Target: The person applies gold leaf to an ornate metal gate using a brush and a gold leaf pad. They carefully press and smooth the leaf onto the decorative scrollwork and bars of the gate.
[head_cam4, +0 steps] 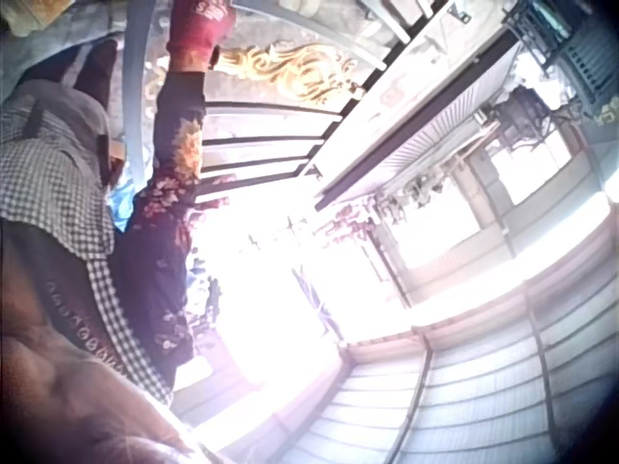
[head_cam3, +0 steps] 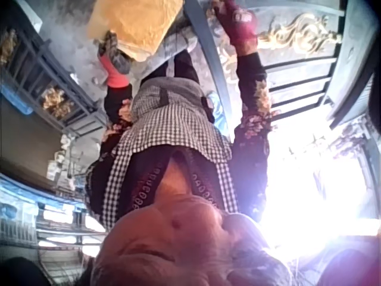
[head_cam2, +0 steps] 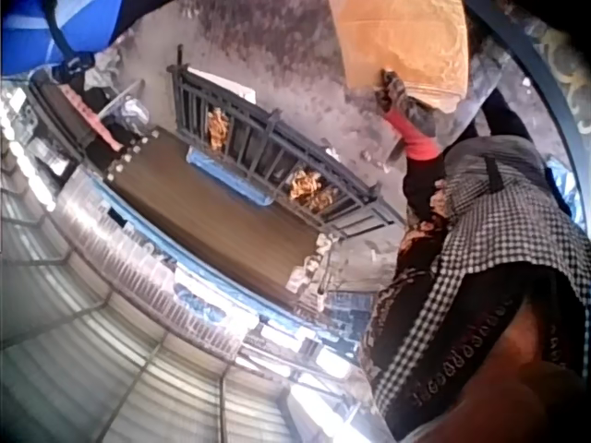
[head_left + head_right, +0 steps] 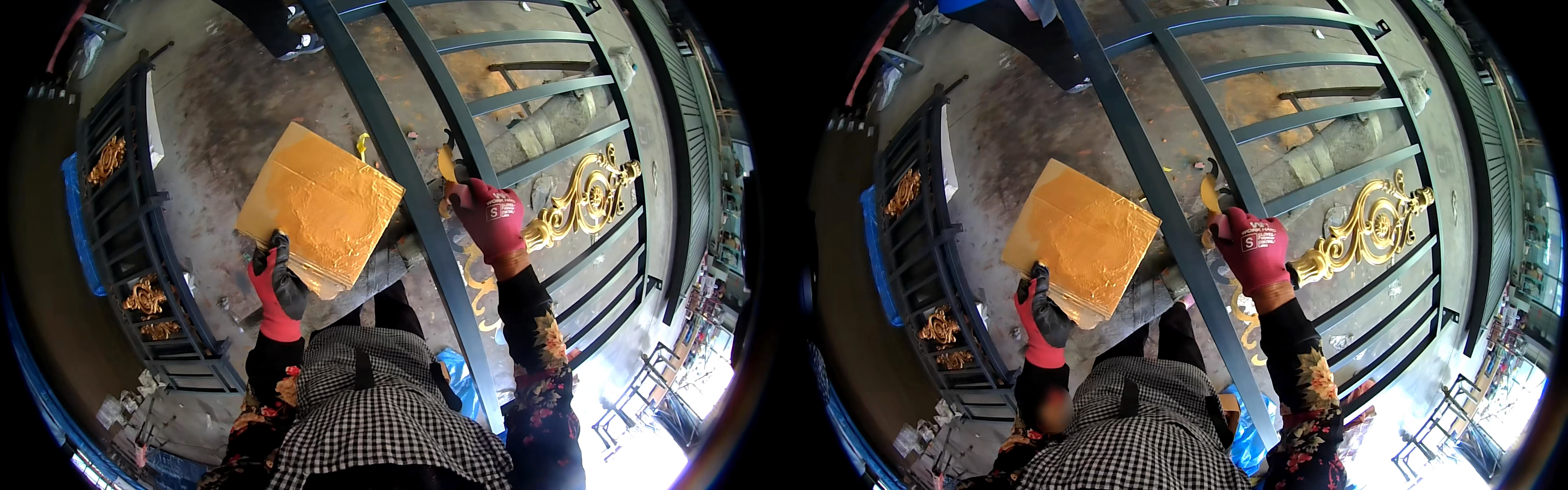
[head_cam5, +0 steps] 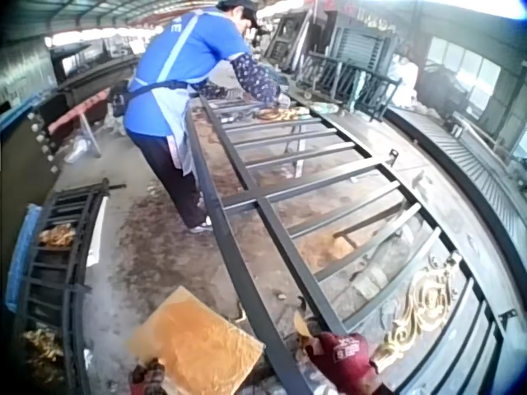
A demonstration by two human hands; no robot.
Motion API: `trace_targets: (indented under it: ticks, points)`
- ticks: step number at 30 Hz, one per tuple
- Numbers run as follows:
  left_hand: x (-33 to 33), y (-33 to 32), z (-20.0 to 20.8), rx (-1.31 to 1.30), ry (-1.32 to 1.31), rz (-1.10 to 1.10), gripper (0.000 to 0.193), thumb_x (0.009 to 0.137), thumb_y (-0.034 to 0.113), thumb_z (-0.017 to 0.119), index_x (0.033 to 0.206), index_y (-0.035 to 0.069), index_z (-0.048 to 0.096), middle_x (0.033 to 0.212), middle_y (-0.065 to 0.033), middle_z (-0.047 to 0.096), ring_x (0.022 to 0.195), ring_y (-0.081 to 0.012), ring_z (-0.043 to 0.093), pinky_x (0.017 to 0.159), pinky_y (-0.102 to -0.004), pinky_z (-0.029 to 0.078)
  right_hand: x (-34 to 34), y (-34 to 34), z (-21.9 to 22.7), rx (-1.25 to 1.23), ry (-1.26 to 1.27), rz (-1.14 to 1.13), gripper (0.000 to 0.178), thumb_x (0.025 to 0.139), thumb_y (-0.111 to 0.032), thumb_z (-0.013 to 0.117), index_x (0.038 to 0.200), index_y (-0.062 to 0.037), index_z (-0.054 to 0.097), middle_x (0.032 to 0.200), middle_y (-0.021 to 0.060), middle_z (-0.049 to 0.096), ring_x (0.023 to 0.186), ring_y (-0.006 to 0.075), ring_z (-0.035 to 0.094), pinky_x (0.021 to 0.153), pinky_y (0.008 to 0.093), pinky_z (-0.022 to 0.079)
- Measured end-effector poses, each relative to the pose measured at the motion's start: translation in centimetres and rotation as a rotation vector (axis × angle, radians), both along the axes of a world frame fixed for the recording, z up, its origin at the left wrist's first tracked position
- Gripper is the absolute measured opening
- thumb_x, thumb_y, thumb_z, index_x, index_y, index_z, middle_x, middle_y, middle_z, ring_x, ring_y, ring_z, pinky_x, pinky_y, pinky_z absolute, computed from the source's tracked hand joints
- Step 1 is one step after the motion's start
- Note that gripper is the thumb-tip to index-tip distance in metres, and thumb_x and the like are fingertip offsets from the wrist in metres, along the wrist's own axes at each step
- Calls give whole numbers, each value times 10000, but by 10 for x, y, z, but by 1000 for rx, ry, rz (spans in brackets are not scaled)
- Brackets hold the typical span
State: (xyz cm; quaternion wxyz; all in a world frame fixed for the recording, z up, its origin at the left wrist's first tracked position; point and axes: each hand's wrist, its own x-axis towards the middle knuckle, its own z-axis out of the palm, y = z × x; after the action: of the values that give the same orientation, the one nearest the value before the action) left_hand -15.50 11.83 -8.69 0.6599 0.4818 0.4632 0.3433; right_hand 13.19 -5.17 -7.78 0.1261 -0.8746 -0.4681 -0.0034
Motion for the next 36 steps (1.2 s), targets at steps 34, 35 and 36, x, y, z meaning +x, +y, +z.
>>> trace_targets:
  ticks: [34,35,36]
  points:
    - [-8,-1,-9,227,141,-66,287,944,140,553,1159,-50,574,1076,-87,618,936,-156,587,813,-299,486,-20,-35,1,-235,124,-413,345,853,-435,606,796,-95,619,668,146,649,663,369,641,597,451,492]
    - [-6,-1,-7,222,131,-57,284,938,140,563,1148,-50,585,1063,-73,628,918,-141,589,799,-289,489,-23,-44,3,-240,133,-400,345,851,-435,610,793,-95,616,673,144,650,667,367,642,598,448,493]
    - [-5,0,-2,53,45,-17,284,938,142,564,1146,-51,586,1060,-72,629,916,-142,590,801,-287,488,-27,-52,4,-245,141,-387,346,849,-436,615,790,-95,613,678,141,651,670,366,643,599,445,494]
